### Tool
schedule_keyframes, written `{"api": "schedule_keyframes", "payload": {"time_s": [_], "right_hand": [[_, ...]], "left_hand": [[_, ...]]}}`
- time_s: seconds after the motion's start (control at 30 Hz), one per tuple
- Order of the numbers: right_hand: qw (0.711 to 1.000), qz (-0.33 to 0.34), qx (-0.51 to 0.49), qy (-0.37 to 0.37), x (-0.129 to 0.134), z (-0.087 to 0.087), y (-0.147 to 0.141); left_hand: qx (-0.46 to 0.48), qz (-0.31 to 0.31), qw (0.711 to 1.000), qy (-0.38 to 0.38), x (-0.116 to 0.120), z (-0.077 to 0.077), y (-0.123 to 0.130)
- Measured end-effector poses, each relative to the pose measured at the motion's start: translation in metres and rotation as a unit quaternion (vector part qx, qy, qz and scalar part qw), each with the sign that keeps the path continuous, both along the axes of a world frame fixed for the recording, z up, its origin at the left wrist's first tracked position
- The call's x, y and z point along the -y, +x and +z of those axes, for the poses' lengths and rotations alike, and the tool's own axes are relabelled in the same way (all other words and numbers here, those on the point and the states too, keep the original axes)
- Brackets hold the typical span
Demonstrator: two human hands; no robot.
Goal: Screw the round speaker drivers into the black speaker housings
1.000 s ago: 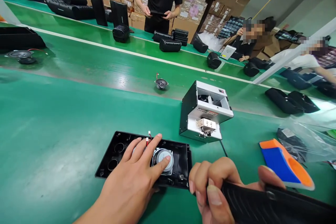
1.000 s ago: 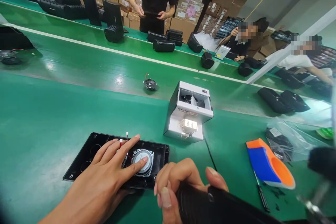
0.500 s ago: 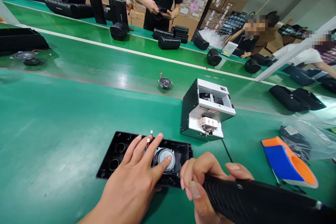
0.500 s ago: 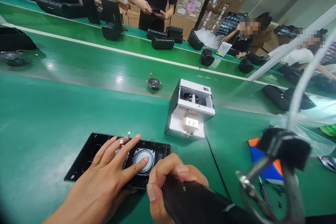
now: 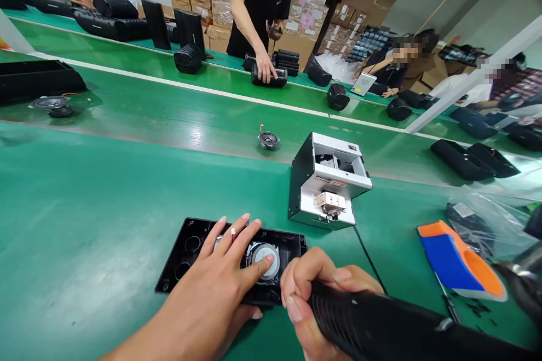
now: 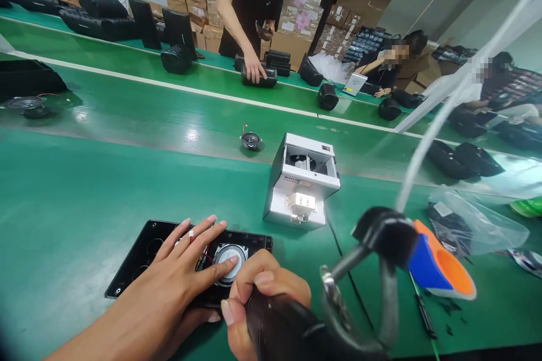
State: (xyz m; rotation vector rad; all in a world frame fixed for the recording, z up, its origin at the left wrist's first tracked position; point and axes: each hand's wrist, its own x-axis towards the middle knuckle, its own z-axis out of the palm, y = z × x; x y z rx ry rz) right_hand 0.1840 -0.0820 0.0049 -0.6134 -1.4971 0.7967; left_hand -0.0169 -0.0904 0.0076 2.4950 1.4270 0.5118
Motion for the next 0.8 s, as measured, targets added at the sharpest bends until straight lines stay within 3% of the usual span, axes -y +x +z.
{"api": "schedule_keyframes", "payload": {"time_s": [0.27, 0.57, 0.8], "right_hand": [[0.999, -0.019, -0.03, 0.016, -0.003, -0.007, 0.001], [0.998, 0.062, -0.027, -0.01, 0.0, 0.005, 0.008], [0.998, 0.061, -0.031, 0.015, -0.002, -0.008, 0.004]], "left_hand": [[-0.019, -0.009, 0.999, -0.037, -0.002, 0.01, 0.003], [-0.018, -0.022, 0.999, -0.026, 0.0, 0.005, 0.004], [-0.021, -0.021, 0.999, -0.042, -0.017, 0.037, -0.005]]}}
